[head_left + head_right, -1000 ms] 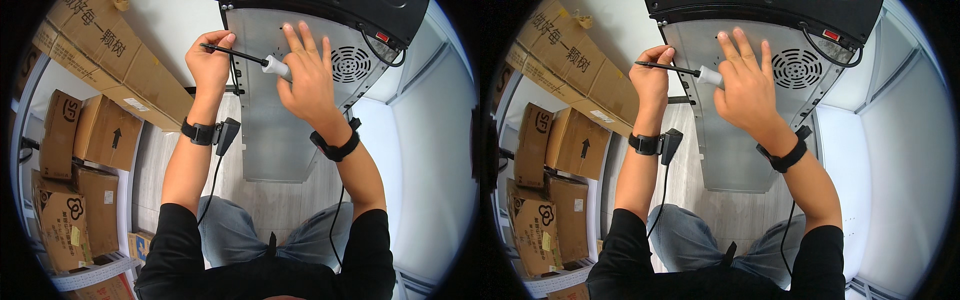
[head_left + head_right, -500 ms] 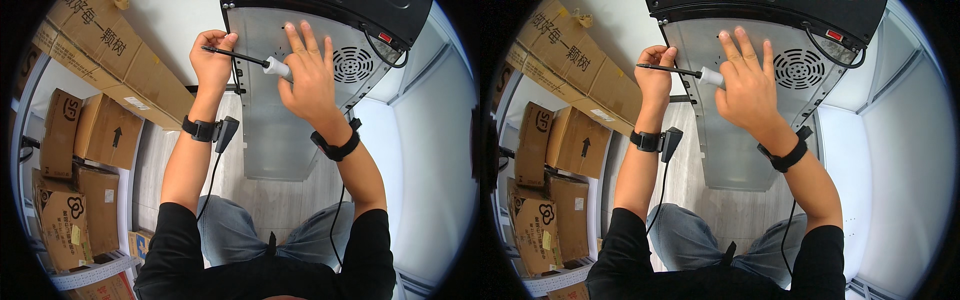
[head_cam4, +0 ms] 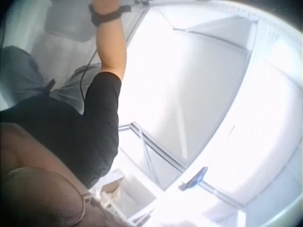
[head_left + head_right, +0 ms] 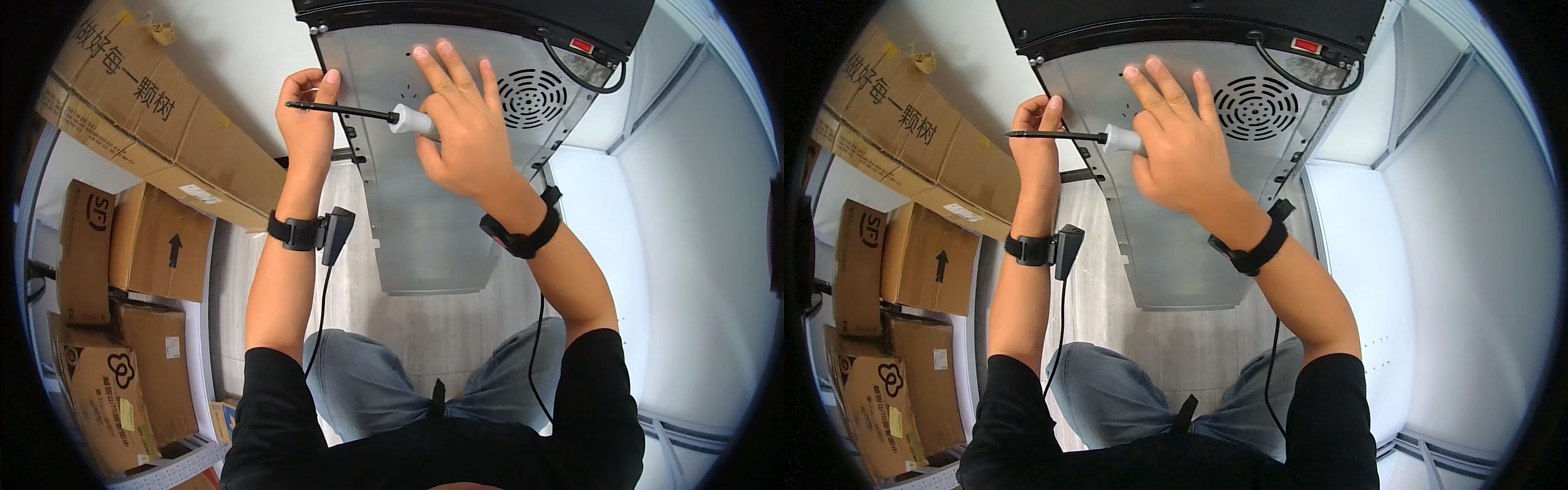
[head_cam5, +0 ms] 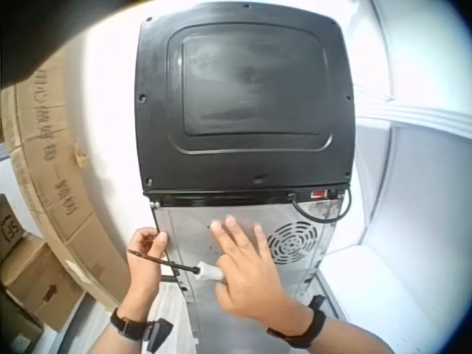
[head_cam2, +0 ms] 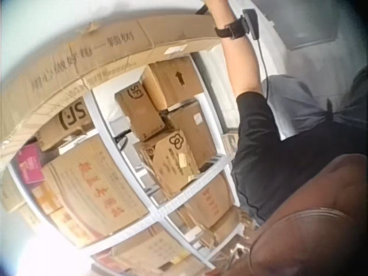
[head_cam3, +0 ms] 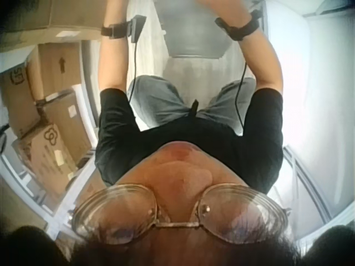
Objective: The person wipes the interior of a black electronic device with a blue cloth, then uses a screwdriver to remove screws from a beige casing and reattaches a metal back panel. The person handles the casing, cloth, screwdriver, and metal panel throughout the process.
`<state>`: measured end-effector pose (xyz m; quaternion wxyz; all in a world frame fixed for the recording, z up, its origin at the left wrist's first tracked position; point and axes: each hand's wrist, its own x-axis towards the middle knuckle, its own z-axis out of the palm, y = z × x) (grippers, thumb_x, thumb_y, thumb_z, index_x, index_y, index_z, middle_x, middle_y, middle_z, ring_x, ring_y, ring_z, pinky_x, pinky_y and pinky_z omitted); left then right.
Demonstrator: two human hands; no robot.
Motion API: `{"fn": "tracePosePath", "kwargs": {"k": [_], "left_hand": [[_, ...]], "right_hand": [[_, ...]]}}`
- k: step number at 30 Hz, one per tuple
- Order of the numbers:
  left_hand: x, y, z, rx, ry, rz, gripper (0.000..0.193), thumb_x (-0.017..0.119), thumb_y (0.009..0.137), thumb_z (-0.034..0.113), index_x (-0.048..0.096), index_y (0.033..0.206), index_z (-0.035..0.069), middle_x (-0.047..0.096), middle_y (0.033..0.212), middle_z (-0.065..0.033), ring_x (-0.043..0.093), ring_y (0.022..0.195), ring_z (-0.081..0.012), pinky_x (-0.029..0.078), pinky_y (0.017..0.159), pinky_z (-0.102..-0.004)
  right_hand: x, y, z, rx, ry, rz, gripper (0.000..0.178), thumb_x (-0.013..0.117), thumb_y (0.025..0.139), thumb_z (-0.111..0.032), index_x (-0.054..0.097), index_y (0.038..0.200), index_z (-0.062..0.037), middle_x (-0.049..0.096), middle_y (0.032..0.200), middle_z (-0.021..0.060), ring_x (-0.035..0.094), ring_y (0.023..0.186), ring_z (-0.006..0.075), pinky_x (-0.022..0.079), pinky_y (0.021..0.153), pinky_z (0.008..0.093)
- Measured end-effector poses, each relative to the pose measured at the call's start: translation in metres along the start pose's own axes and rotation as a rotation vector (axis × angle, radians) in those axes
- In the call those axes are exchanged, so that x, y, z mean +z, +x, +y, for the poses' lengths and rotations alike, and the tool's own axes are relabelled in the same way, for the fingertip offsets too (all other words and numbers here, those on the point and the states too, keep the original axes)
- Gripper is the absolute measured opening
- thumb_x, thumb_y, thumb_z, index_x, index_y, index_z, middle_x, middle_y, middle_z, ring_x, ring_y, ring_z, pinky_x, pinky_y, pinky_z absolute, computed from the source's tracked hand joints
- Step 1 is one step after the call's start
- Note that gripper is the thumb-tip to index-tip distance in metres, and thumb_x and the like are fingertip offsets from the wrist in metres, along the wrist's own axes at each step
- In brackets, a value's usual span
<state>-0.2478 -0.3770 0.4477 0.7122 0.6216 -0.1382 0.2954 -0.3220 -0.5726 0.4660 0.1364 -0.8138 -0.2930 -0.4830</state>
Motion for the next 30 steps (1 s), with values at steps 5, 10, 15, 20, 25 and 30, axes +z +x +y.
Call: {"fn": "tracePosePath", "kwargs": {"k": [5,10,15,20,25,30], "left_hand": [[-0.001,0.004,-0.003,-0.014,-0.010,-0.012,0.027,0.074,0.082,0.022,0.060,0.094,0.002,0.058,0.083,-0.0001,0.047,0.070,-0.0070,0.041,0.063,-0.0209],[-0.005,0.007,-0.011,0.001,-0.023,0.006,0.023,0.075,0.081,0.020,0.063,0.089,0.003,0.058,0.077,0.0013,0.048,0.069,-0.0067,0.041,0.063,-0.0208],[-0.002,0.001,-0.005,-0.006,-0.006,-0.030,0.025,0.075,0.082,0.022,0.062,0.090,0.003,0.059,0.076,0.0015,0.048,0.069,-0.0062,0.041,0.062,-0.0208],[-0.007,0.001,0.000,-0.010,0.024,-0.062,0.024,0.074,0.082,0.021,0.062,0.093,0.002,0.060,0.080,0.0000,0.050,0.070,-0.0072,0.042,0.063,-0.0222],[-0.009,0.005,0.001,-0.042,0.093,-0.068,0.023,0.073,0.084,0.019,0.061,0.095,0.003,0.059,0.080,0.0008,0.052,0.072,-0.0069,0.042,0.064,-0.0223],[-0.005,-0.008,0.010,0.058,0.046,0.053,0.023,0.072,0.084,0.016,0.060,0.098,0.003,0.057,0.079,0.0017,0.050,0.073,-0.0068,0.041,0.067,-0.0207]], "right_hand": [[-0.001,-0.001,0.000,0.012,0.034,0.012,0.010,0.057,0.062,-0.005,0.052,0.070,-0.0030,0.051,0.135,0.0168,0.038,0.134,0.0334,0.024,0.107,0.0603],[-0.004,-0.004,-0.005,0.049,0.068,0.019,0.010,0.057,0.062,-0.004,0.052,0.070,-0.0026,0.051,0.134,0.0195,0.038,0.133,0.0355,0.023,0.107,0.0603],[-0.007,-0.017,-0.011,0.075,0.057,-0.062,0.009,0.057,0.063,-0.003,0.052,0.071,-0.0030,0.051,0.133,0.0220,0.038,0.133,0.0380,0.021,0.106,0.0623],[0.003,-0.026,-0.016,0.096,0.055,-0.097,0.009,0.058,0.065,-0.004,0.051,0.071,-0.0036,0.049,0.135,0.0228,0.035,0.134,0.0398,0.020,0.105,0.0636],[0.005,-0.030,-0.022,0.132,0.067,-0.120,0.011,0.059,0.067,-0.004,0.050,0.074,-0.0035,0.049,0.135,0.0230,0.034,0.135,0.0405,0.019,0.105,0.0639],[-0.023,-0.038,-0.028,0.215,0.126,-0.163,0.014,0.062,0.070,-0.004,0.053,0.080,-0.0037,0.058,0.121,0.0194,0.047,0.124,0.0373,0.031,0.102,0.0542]]}}
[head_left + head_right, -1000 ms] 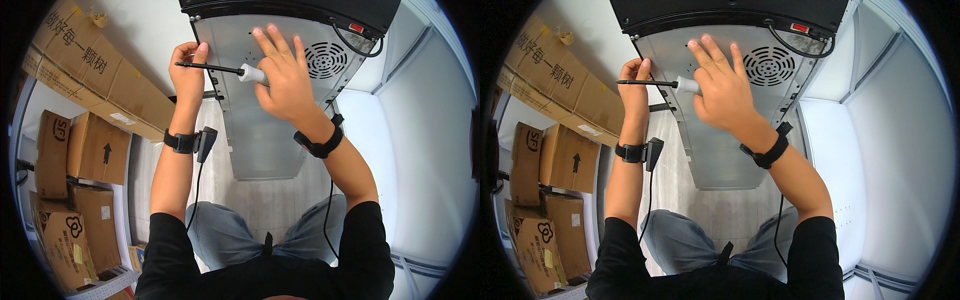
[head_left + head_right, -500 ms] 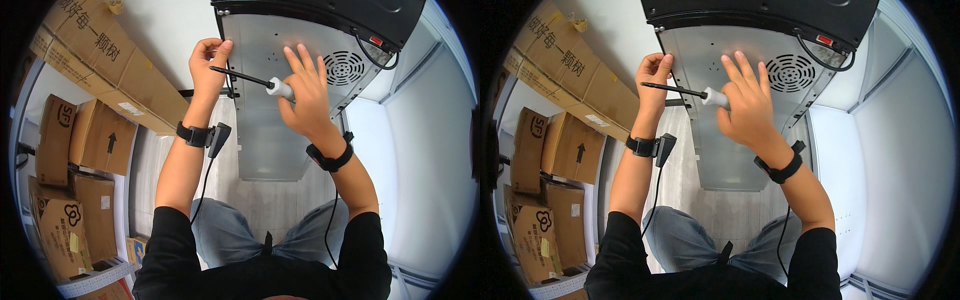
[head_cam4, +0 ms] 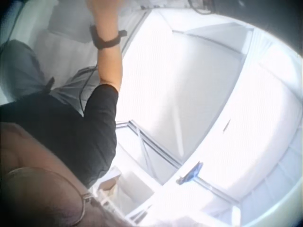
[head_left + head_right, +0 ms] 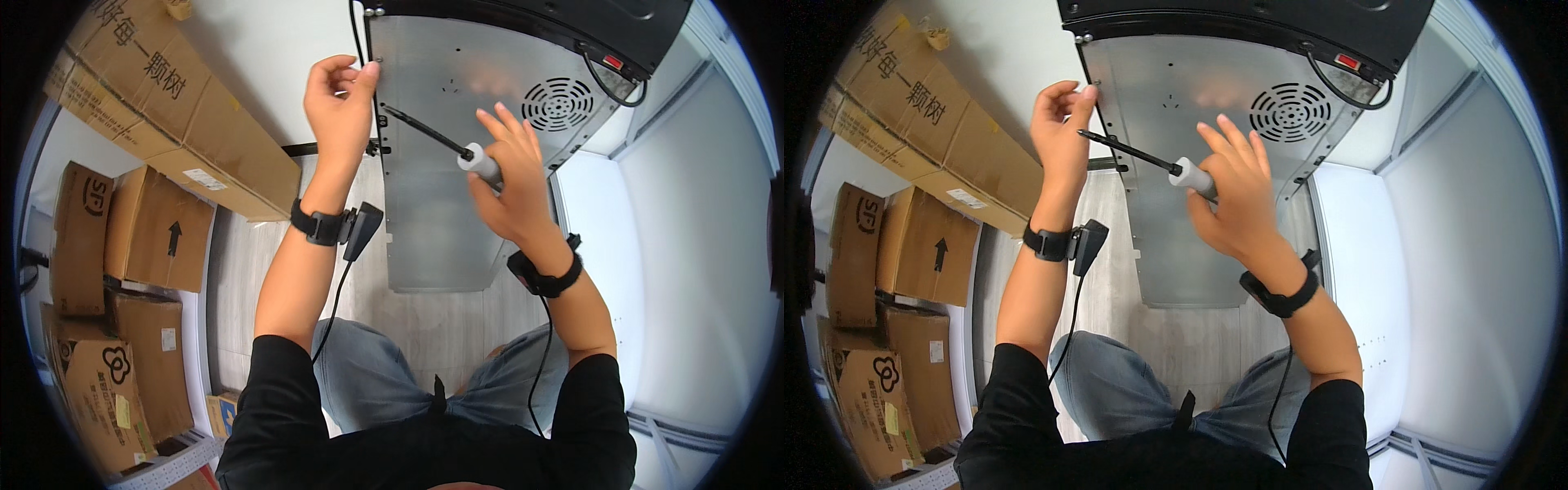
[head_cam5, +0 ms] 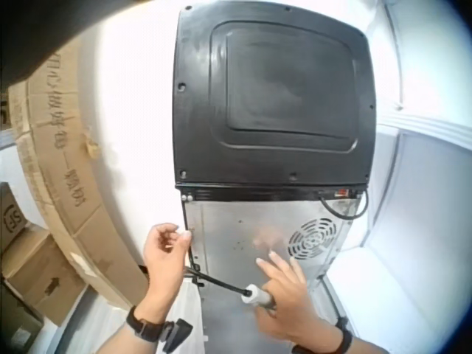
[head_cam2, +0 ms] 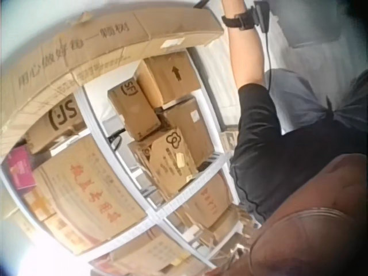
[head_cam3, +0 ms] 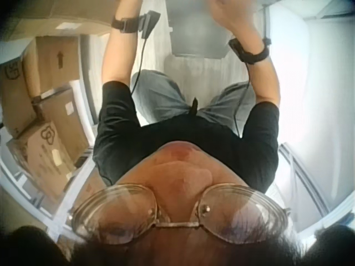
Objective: The person wipes the interior of a black electronic device with a blue cloth, then uses a screwdriver to remove screws from a beige casing and reattaches a metal back panel. The person handles the casing, cloth, screwdriver, and metal panel throughout the process.
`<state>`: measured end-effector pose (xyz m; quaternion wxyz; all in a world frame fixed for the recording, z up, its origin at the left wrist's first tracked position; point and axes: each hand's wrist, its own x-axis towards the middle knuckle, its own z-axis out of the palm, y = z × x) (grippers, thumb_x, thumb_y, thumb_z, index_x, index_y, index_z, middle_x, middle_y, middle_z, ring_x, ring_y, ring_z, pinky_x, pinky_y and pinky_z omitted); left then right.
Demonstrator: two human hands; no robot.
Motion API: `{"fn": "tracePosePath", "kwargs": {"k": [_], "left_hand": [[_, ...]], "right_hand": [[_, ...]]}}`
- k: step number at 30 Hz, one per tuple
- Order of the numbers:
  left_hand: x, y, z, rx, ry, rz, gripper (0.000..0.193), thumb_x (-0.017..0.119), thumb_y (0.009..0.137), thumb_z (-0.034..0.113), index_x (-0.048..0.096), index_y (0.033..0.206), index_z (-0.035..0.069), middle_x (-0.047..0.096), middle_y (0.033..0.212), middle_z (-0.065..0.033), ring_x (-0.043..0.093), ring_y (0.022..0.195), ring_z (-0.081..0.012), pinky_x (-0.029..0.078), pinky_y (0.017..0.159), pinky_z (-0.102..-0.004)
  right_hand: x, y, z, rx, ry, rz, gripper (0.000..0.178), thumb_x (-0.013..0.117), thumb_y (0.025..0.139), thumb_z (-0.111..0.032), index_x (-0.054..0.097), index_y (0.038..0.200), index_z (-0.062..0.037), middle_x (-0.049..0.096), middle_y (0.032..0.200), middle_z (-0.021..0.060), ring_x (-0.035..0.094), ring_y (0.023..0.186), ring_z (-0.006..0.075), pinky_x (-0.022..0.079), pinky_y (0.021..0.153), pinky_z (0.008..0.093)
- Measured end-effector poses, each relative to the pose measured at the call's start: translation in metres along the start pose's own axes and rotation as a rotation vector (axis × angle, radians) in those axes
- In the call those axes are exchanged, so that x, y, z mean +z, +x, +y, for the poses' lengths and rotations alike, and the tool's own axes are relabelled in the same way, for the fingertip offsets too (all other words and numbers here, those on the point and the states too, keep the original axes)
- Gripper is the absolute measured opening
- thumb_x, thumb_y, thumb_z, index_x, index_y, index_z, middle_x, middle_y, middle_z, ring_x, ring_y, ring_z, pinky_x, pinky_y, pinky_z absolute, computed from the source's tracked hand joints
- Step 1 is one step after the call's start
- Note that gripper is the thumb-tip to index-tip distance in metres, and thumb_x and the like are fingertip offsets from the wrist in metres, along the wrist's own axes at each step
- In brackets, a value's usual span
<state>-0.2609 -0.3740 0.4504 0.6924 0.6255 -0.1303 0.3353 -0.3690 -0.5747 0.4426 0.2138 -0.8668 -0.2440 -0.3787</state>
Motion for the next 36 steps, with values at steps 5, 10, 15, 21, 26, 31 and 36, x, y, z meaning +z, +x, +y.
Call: {"fn": "tracePosePath", "kwargs": {"k": [5,10,15,21,26,31,36], "left_hand": [[0.009,-0.029,0.012,-0.012,-0.233,-0.084,0.012,0.066,0.087,0.010,0.058,0.093,0.004,0.054,0.075,0.0025,0.046,0.065,-0.0048,0.038,0.060,-0.0188],[0.077,-0.103,0.032,-0.186,-0.418,-0.590,0.008,0.065,0.087,0.006,0.059,0.091,0.005,0.055,0.076,0.0031,0.046,0.064,-0.0035,0.037,0.057,-0.0187],[0.161,-0.199,0.030,-0.381,-0.427,-1.005,0.006,0.065,0.087,0.005,0.061,0.091,0.003,0.057,0.077,0.0052,0.047,0.068,-0.0007,0.037,0.060,-0.0157],[0.275,-0.338,-0.010,-0.423,-0.222,-1.363,0.006,0.064,0.086,0.009,0.063,0.090,0.004,0.060,0.078,0.0021,0.052,0.071,-0.0062,0.043,0.065,-0.0218],[0.336,-0.449,-0.014,-0.454,-0.115,-1.563,0.008,0.062,0.088,0.011,0.062,0.094,0.006,0.059,0.077,0.0030,0.052,0.069,-0.0052,0.043,0.061,-0.0208],[0.406,-0.550,0.005,-0.594,-0.061,-1.719,0.012,0.063,0.085,0.011,0.063,0.095,0.003,0.062,0.077,-0.0026,0.056,0.069,-0.0106,0.047,0.062,-0.0263],[0.442,-0.631,-0.002,-0.644,-0.042,-1.780,0.016,0.064,0.083,0.012,0.063,0.096,0.003,0.065,0.078,-0.0053,0.058,0.068,-0.0142,0.048,0.064,-0.0293]], "right_hand": [[-0.080,-0.016,0.009,0.497,0.129,-0.195,0.019,0.066,0.074,-0.008,0.060,0.091,-0.0028,0.062,0.082,0.0139,0.059,0.074,0.0270,0.046,0.071,0.0339],[-0.197,-0.074,0.036,0.671,-0.026,-0.186,0.020,0.068,0.078,-0.011,0.063,0.096,-0.0030,0.052,0.067,0.0032,0.044,0.061,0.0122,0.037,0.058,0.0260],[-0.291,-0.172,0.079,0.804,-0.124,-0.171,0.017,0.065,0.079,-0.016,0.062,0.091,-0.0054,0.054,0.068,-0.0003,0.051,0.061,0.0084,0.041,0.057,0.0244],[-0.343,-0.375,0.153,1.214,0.021,0.063,0.009,0.060,0.079,-0.010,0.060,0.086,-0.0051,0.057,0.073,0.0011,0.054,0.064,0.0101,0.044,0.061,0.0242],[-0.343,-0.539,0.182,1.683,0.060,0.542,0.009,0.061,0.075,-0.009,0.061,0.079,-0.0016,0.054,0.062,0.0031,0.050,0.050,0.0106,0.041,0.048,0.0251],[-0.326,-0.626,0.215,1.835,-0.027,0.642,0.018,0.069,0.079,-0.019,0.064,0.078,-0.0013,0.055,0.057,0.0023,0.050,0.046,0.0095,0.038,0.043,0.0245],[-0.314,-0.665,0.252,1.817,-0.198,0.496,0.025,0.071,0.077,-0.026,0.068,0.083,-0.0029,0.065,0.067,0.0088,0.061,0.059,0.0194,0.048,0.059,0.0313]]}}
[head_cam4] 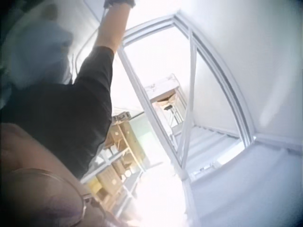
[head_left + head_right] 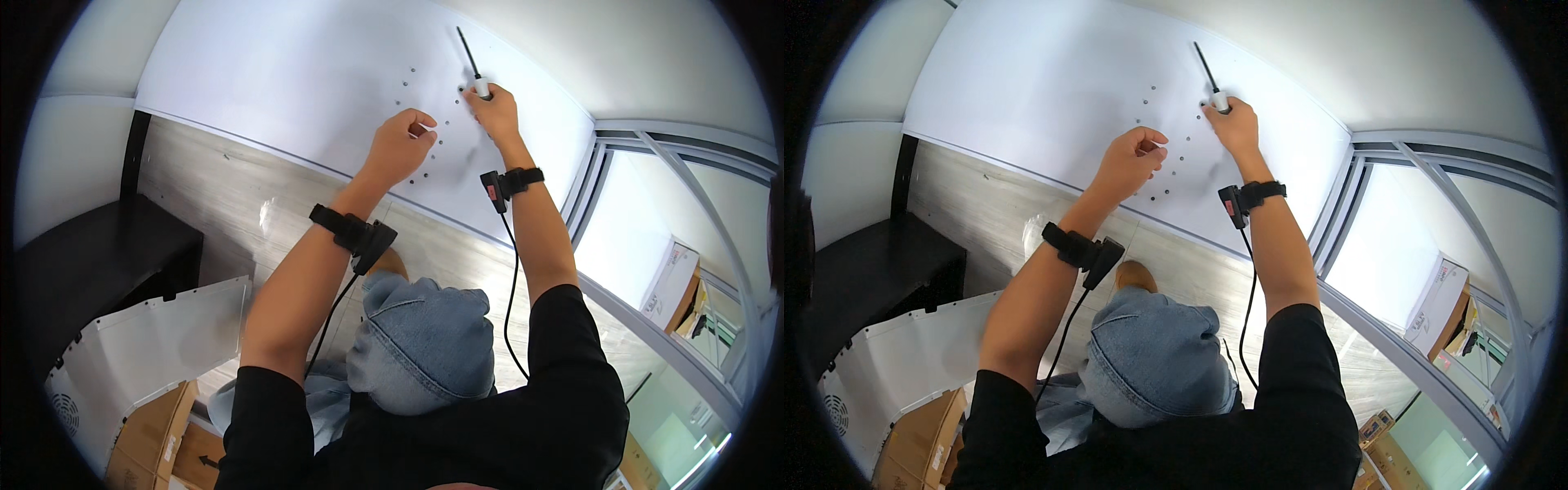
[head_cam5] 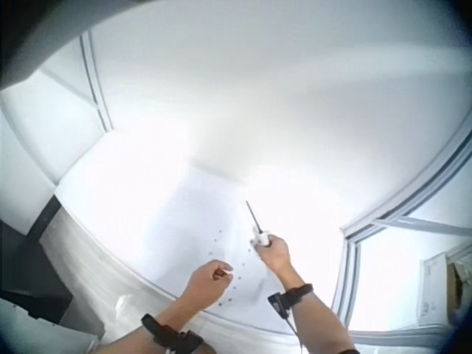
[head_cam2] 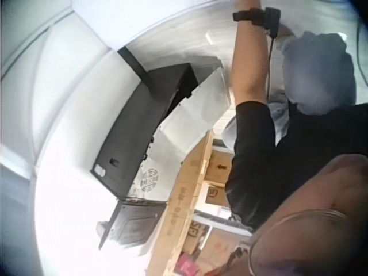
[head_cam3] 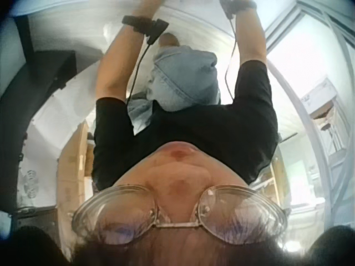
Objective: The person wipes the interior of a black electronic device with a blue cloth, then uses a screwdriver to remove screws from a beige casing and reattaches a metal back panel. The person handles the casing, cloth, screwdriver, and metal panel throughout the process.
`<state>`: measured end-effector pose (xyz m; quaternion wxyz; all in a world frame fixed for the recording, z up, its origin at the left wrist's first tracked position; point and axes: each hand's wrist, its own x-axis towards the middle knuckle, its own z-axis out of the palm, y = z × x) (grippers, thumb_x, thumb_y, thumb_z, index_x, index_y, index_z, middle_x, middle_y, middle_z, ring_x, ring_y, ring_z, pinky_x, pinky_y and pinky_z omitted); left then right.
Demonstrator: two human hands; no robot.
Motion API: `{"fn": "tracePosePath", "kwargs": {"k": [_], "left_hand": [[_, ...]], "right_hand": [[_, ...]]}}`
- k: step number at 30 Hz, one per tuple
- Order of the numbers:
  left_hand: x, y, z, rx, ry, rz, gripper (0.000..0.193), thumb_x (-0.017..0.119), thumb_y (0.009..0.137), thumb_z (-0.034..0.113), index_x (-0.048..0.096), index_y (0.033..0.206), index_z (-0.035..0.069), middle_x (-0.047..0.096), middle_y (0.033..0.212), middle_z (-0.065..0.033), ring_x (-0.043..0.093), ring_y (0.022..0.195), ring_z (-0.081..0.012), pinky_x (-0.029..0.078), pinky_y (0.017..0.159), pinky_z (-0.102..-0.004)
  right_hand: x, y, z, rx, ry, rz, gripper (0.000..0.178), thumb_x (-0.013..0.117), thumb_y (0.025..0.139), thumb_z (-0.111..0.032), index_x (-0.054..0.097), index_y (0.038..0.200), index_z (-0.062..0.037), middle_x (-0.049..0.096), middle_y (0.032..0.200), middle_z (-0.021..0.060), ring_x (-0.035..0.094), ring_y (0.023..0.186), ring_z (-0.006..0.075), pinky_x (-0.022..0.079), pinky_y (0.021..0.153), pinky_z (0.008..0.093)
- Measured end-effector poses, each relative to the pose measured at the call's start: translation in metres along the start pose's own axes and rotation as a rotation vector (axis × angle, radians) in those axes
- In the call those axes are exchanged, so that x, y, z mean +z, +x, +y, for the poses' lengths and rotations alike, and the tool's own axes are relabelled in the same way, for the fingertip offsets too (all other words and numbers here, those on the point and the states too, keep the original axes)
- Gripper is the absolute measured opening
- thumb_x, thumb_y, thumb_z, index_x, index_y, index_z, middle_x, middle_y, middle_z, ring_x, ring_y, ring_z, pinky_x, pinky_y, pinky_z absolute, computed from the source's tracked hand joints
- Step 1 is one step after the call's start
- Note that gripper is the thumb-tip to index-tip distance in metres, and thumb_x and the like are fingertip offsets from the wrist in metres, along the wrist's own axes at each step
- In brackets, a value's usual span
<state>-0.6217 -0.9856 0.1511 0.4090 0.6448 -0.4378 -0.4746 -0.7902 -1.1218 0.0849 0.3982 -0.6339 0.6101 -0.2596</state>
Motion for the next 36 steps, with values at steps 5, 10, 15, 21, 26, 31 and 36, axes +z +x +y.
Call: {"fn": "tracePosePath", "kwargs": {"k": [5,10,15,21,26,31,36], "left_hand": [[0.000,0.005,-0.005,-0.072,0.049,-0.039,0.017,0.062,0.084,0.013,0.062,0.099,0.004,0.063,0.080,-0.0038,0.057,0.070,-0.0129,0.048,0.065,-0.0283],[-0.024,-0.013,0.009,-0.159,0.004,-0.023,0.018,0.058,0.089,0.012,0.059,0.104,0.004,0.060,0.086,-0.0022,0.057,0.075,-0.0099,0.048,0.067,-0.0252],[-0.070,-0.052,0.030,-0.130,-0.297,0.054,0.021,0.055,0.093,0.016,0.058,0.109,0.002,0.063,0.094,-0.0055,0.060,0.081,-0.0122,0.052,0.071,-0.0273],[-0.141,-0.130,0.055,-0.061,-0.577,0.148,0.025,0.056,0.095,0.021,0.060,0.108,-0.001,0.065,0.095,-0.0090,0.062,0.082,-0.0153,0.053,0.073,-0.0289],[-0.197,-0.219,0.064,-0.004,-0.649,0.214,0.022,0.056,0.094,0.017,0.061,0.104,-0.002,0.065,0.090,-0.0090,0.062,0.077,-0.0154,0.053,0.070,-0.0283],[-0.211,-0.259,0.063,0.074,-0.804,0.254,0.019,0.056,0.095,0.017,0.062,0.100,0.000,0.063,0.086,-0.0061,0.059,0.073,-0.0138,0.051,0.065,-0.0265],[-0.218,-0.273,0.076,0.152,-0.957,0.221,0.018,0.055,0.097,0.019,0.062,0.096,0.003,0.062,0.086,-0.0038,0.057,0.074,-0.0120,0.049,0.067,-0.0249]], "right_hand": [[0.008,0.012,-0.013,-0.021,-0.222,-0.011,0.026,0.067,0.077,-0.030,0.069,0.088,-0.0057,0.068,0.076,0.0132,0.066,0.071,0.0303,0.051,0.068,0.0378],[0.005,0.013,-0.014,-0.138,-0.229,0.046,0.025,0.066,0.077,-0.029,0.069,0.086,-0.0062,0.068,0.074,0.0127,0.066,0.072,0.0314,0.051,0.068,0.0384],[-0.006,-0.036,-0.107,-0.165,0.143,-0.388,0.012,0.068,0.078,-0.015,0.067,0.080,-0.0030,0.058,0.061,0.0014,0.052,0.054,0.0091,0.042,0.051,0.0239],[0.024,-0.118,-0.234,-0.494,0.102,-0.953,0.013,0.069,0.077,-0.015,0.066,0.078,-0.0018,0.055,0.058,-0.0007,0.048,0.052,0.0068,0.038,0.048,0.0212],[0.064,-0.190,-0.320,-0.649,-0.002,-1.151,0.016,0.070,0.077,-0.015,0.064,0.074,-0.0010,0.053,0.056,-0.0010,0.049,0.051,0.0067,0.038,0.048,0.0222],[0.075,-0.223,-0.353,-0.707,-0.064,-1.177,0.018,0.072,0.077,-0.015,0.062,0.073,-0.0009,0.053,0.056,-0.0010,0.049,0.051,0.0059,0.040,0.047,0.0226],[0.058,-0.258,-0.383,-0.657,0.017,-1.093,0.014,0.074,0.077,-0.011,0.064,0.081,-0.0022,0.056,0.065,-0.0017,0.049,0.057,0.0039,0.040,0.051,0.0196]]}}
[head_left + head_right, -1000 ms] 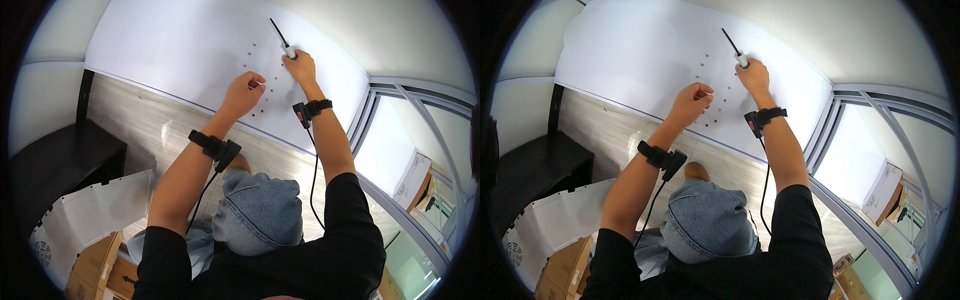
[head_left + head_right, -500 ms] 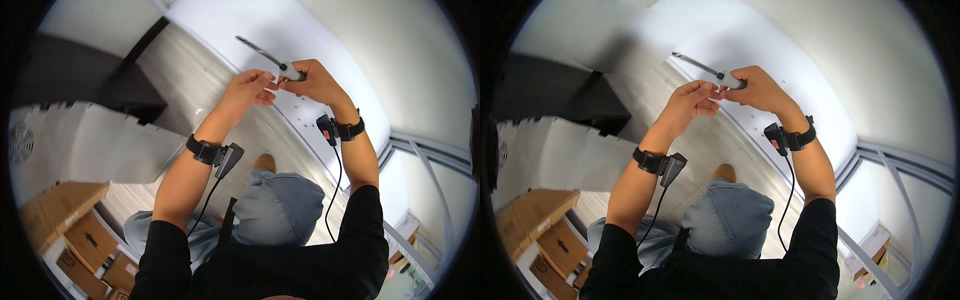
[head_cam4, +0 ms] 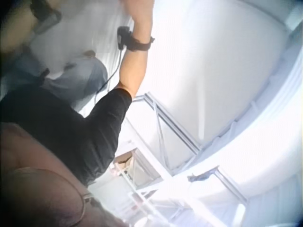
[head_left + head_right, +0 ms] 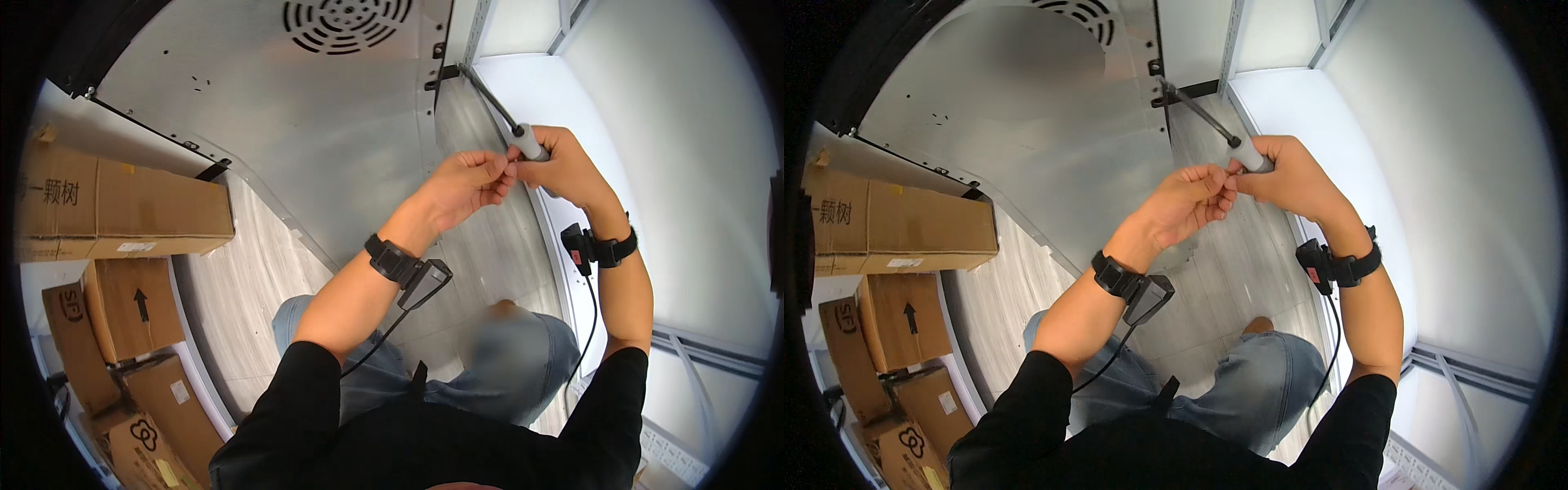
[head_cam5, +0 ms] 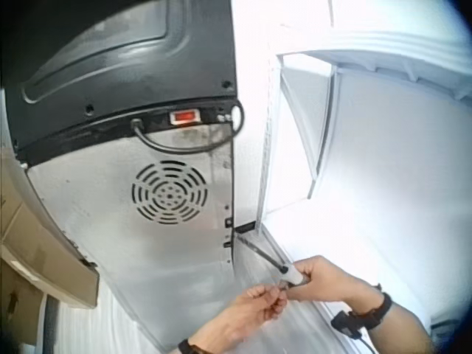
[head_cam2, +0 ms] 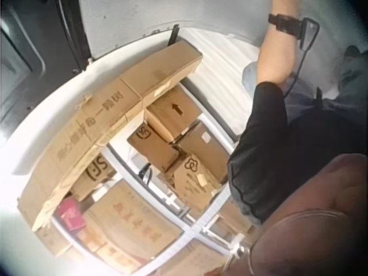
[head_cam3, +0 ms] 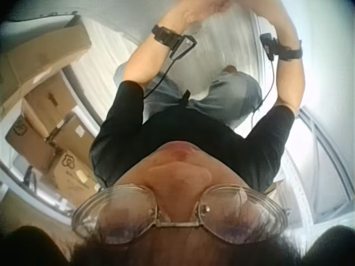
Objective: The person wipes the interior of a black electronic device with a blue cloth, then uses a screwdriver to remove screws from a beige casing and reattaches a metal back panel. The person handles the casing, cloth, screwdriver, and metal panel throughout the process.
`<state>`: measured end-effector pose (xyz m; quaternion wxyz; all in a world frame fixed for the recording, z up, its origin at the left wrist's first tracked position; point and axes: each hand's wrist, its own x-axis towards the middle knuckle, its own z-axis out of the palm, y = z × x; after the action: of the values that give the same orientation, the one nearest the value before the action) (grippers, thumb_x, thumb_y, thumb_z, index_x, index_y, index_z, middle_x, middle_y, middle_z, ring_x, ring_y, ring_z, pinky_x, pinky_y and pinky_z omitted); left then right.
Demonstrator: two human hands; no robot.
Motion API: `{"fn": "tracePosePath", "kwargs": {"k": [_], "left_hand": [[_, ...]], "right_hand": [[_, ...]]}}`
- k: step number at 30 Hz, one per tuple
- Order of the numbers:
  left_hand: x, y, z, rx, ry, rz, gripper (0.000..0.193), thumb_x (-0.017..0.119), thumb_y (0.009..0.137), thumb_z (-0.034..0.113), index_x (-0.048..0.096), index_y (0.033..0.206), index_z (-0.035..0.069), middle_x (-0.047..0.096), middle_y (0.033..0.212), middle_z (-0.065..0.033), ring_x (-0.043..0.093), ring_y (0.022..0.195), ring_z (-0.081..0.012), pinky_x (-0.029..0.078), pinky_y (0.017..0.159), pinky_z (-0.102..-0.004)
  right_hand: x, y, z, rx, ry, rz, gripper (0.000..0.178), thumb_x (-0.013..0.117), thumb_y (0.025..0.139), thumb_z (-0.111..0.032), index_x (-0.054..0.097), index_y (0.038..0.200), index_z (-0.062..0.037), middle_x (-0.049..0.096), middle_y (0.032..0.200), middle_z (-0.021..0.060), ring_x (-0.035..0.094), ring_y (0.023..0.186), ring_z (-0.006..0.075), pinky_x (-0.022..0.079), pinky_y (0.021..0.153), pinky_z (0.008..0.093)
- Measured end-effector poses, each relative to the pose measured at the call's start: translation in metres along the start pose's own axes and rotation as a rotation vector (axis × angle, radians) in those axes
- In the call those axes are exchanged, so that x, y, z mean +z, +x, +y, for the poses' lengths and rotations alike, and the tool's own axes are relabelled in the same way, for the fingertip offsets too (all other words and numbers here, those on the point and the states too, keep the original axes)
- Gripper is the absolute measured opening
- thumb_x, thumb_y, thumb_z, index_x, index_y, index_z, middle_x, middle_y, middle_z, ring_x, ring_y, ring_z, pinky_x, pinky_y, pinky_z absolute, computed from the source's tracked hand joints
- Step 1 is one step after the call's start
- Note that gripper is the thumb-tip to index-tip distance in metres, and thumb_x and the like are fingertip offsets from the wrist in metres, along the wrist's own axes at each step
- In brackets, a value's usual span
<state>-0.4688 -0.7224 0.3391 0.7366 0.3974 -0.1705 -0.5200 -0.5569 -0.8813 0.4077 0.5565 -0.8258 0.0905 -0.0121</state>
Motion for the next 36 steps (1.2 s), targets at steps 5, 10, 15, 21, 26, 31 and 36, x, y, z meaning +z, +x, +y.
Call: {"fn": "tracePosePath", "kwargs": {"k": [5,10,15,21,26,31,36], "left_hand": [[0.017,-0.014,0.015,0.084,-0.026,-0.022,0.017,0.055,0.096,0.020,0.061,0.096,0.003,0.061,0.086,-0.0025,0.056,0.074,-0.0116,0.048,0.067,-0.0237],[0.021,-0.030,0.031,0.164,-0.032,0.017,0.016,0.054,0.096,0.018,0.060,0.098,0.003,0.060,0.086,-0.0032,0.055,0.073,-0.0119,0.048,0.067,-0.0228],[-0.007,-0.024,0.040,0.285,-0.096,0.102,0.017,0.052,0.097,0.016,0.058,0.101,0.001,0.060,0.088,-0.0048,0.056,0.072,-0.0120,0.050,0.068,-0.0239],[-0.015,-0.020,0.033,0.373,-0.214,0.243,0.018,0.050,0.098,0.018,0.057,0.101,0.002,0.059,0.089,-0.0052,0.059,0.080,-0.0160,0.053,0.069,-0.0270],[0.000,-0.012,0.026,0.451,-0.331,0.309,0.017,0.052,0.097,0.024,0.056,0.095,0.007,0.058,0.089,-0.0039,0.058,0.083,-0.0175,0.053,0.071,-0.0278],[-0.003,-0.010,0.022,0.472,-0.362,0.299,0.019,0.054,0.096,0.027,0.055,0.094,0.008,0.058,0.088,-0.0030,0.058,0.083,-0.0174,0.053,0.074,-0.0286],[0.002,-0.008,0.016,0.492,-0.327,0.327,0.019,0.053,0.097,0.026,0.056,0.093,0.008,0.058,0.088,-0.0031,0.058,0.083,-0.0173,0.053,0.076,-0.0288]], "right_hand": [[-0.002,-0.014,-0.026,-0.028,-0.030,0.095,0.022,0.077,0.076,-0.011,0.063,0.092,-0.0034,0.054,0.071,-0.0029,0.048,0.061,0.0044,0.040,0.054,0.0194],[0.011,-0.035,-0.027,0.081,0.188,0.189,0.041,0.074,0.076,-0.006,0.050,0.109,-0.0021,0.057,0.082,0.0021,0.052,0.066,0.0079,0.042,0.057,0.0213],[0.039,-0.056,0.021,-0.066,0.472,0.055,0.050,0.060,0.077,0.006,0.039,0.121,-0.0059,0.058,0.098,0.0071,0.055,0.081,0.0105,0.044,0.067,0.0227],[0.051,-0.071,0.026,-0.084,0.468,0.117,0.046,0.065,0.077,0.004,0.053,0.120,-0.0043,0.063,0.100,0.0060,0.058,0.080,0.0092,0.046,0.065,0.0223],[0.043,-0.072,0.054,-0.187,0.407,0.195,0.040,0.068,0.077,0.000,0.061,0.116,-0.0037,0.063,0.095,0.0031,0.057,0.080,0.0073,0.045,0.069,0.0219],[0.037,-0.070,0.056,-0.135,0.406,0.179,0.039,0.068,0.075,0.000,0.063,0.113,-0.0025,0.063,0.093,0.0020,0.056,0.079,0.0068,0.045,0.069,0.0215],[0.032,-0.071,0.068,-0.137,0.419,0.190,0.039,0.069,0.075,0.000,0.064,0.113,-0.0023,0.063,0.091,0.0017,0.056,0.077,0.0065,0.044,0.067,0.0210]]}}
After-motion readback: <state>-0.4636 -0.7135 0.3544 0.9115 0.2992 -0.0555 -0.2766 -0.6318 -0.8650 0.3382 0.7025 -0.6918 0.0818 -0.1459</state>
